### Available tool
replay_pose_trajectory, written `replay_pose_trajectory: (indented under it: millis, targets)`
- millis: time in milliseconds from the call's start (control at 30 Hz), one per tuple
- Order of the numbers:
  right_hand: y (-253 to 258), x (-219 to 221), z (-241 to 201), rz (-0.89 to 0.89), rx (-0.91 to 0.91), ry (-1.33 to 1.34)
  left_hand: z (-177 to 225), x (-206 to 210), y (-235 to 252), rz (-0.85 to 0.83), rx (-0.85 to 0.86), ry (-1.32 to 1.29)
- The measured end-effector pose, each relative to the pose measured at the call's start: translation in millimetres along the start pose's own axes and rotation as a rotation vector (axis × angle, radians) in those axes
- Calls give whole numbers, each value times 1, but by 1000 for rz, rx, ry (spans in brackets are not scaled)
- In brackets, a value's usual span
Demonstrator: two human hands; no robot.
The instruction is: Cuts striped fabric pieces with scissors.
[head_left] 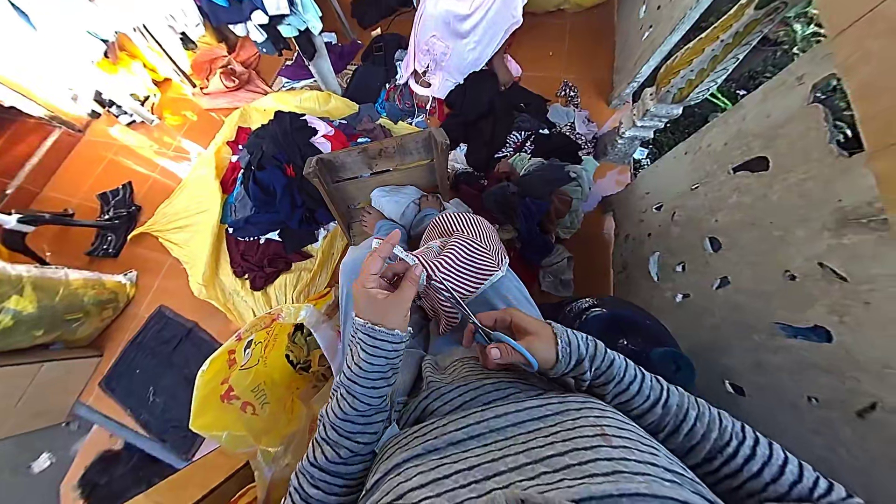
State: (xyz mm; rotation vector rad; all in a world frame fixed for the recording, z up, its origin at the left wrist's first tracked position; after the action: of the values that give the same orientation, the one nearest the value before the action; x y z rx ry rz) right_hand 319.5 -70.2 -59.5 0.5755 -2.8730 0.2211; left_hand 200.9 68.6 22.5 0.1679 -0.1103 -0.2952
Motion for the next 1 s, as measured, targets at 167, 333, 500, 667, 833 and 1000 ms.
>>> replay_pose_trajectory:
  millis: [167,333,500,667,833,1000]
  targets:
    - [4,8,-12,-63,-112,51,12,5,-3,-12,39,-21]
    - [11,11,-17,-57,-122,88,13,3,-4,-9,33,-56]
    - [20,11,-25,-38,-193,101,13,8,-8,-53,40,-106]
    - [28,7,-33,-20,-243,115,13,11,-9,-63,34,-133]
    - [27,7,-32,5,-293,160,15,11,-9,-75,38,-152]
    - [21,5,-33,25,-280,126,14,11,-8,-96,33,-154]
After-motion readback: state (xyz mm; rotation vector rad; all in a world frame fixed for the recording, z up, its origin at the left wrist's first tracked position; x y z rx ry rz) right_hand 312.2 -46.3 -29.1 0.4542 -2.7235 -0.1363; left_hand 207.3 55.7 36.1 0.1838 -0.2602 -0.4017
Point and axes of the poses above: each hand's wrist, its own y-axis towards the middle knuckle, its own x-axis out of the palm, z = x × y, the point moved 10 cm from there along y, towards the middle knuckle, and after that the axes turned 2 degrees about x, right-handed, at the moved point
